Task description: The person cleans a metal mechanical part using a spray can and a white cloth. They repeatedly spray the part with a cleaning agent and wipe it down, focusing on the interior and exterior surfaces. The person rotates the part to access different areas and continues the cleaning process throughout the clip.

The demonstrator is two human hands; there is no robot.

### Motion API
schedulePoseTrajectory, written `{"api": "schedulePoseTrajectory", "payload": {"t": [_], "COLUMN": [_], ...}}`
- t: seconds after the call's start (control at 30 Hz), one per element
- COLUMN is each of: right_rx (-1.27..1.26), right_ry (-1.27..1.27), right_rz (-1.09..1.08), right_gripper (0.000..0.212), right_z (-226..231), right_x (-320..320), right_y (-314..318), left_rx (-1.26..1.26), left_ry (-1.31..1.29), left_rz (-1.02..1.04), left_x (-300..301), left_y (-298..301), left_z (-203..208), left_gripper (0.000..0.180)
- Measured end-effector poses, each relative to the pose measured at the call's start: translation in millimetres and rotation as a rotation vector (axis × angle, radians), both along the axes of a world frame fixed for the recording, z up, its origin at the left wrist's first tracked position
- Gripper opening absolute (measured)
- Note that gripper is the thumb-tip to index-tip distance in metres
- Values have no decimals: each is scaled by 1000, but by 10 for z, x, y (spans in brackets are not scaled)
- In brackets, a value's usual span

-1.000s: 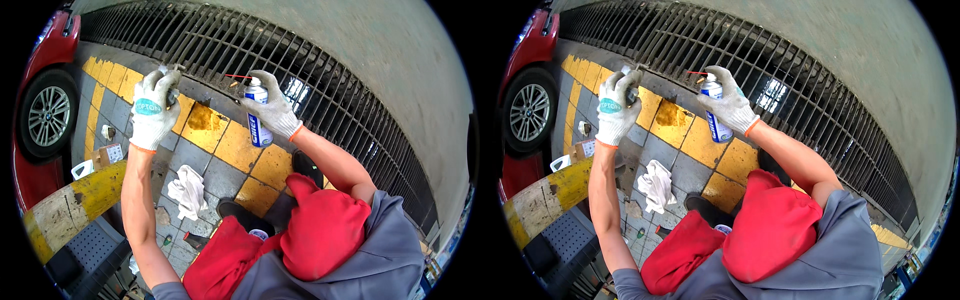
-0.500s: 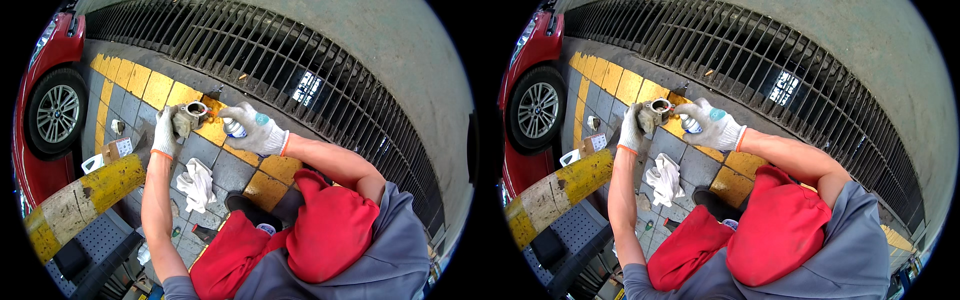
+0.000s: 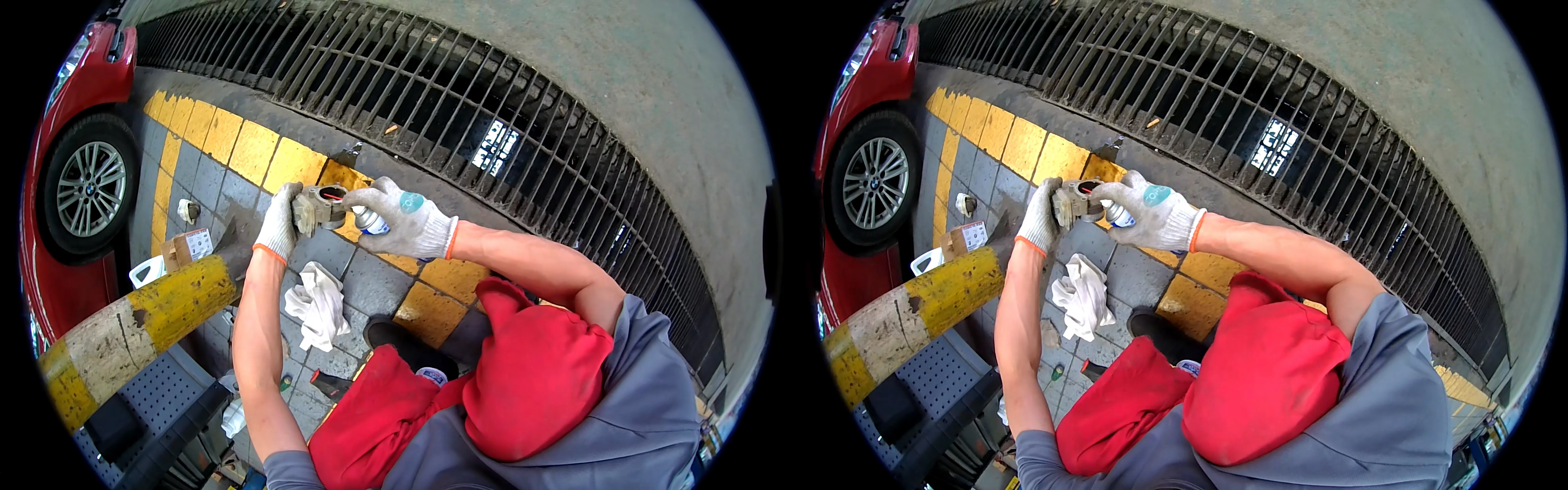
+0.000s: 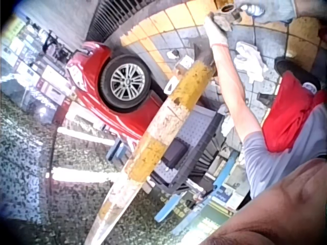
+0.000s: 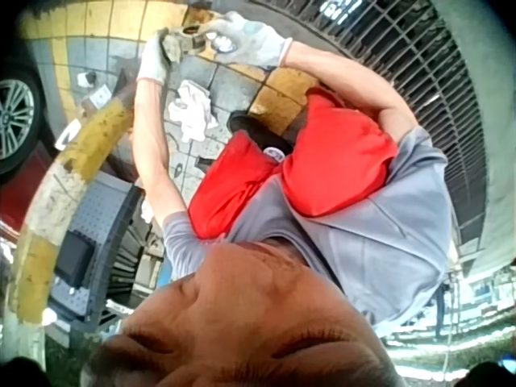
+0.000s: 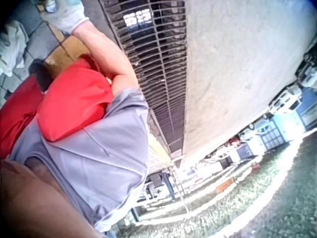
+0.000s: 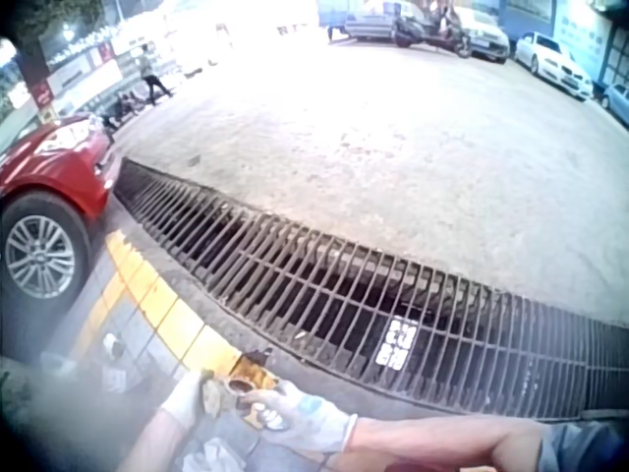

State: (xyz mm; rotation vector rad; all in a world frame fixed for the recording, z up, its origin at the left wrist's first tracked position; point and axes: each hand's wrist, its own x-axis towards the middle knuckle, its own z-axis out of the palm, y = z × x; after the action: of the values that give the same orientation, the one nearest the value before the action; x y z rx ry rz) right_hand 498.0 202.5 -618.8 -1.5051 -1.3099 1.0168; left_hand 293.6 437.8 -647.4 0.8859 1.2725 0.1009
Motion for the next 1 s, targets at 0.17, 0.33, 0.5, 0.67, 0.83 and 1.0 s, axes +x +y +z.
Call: {"api": "schedulePoseTrajectory", "payload": {"t": [0.17, 0.33, 0.5, 0.67, 0.83, 1.0], "right_rx": [-4, -8, -22, -17, -53, -87], "right_ry": [-57, -79, -66, -33, 9, 63], "right_rz": [6, 8, 20, 13, -9, -8], "right_gripper": [66, 66, 65, 66, 68, 69], "right_z": [-16, -44, -6, -32, -37, -15], "right_x": [6, -10, -16, -12, 15, 30], "right_y": [4, 1, -9, -18, -27, -8], "left_rx": [-26, 6, 7, 76, 215, 349], "left_ry": [-15, 44, 24, 88, 38, -9], "left_rz": [6, 4, -11, 12, 8, -64], "left_x": [53, 31, -7, -27, 45, -6], "left_y": [-34, -48, -40, -42, -123, -126], "left_z": [-33, 8, -23, -49, -23, -64], "left_gripper": [37, 34, 29, 30, 61, 72]}}
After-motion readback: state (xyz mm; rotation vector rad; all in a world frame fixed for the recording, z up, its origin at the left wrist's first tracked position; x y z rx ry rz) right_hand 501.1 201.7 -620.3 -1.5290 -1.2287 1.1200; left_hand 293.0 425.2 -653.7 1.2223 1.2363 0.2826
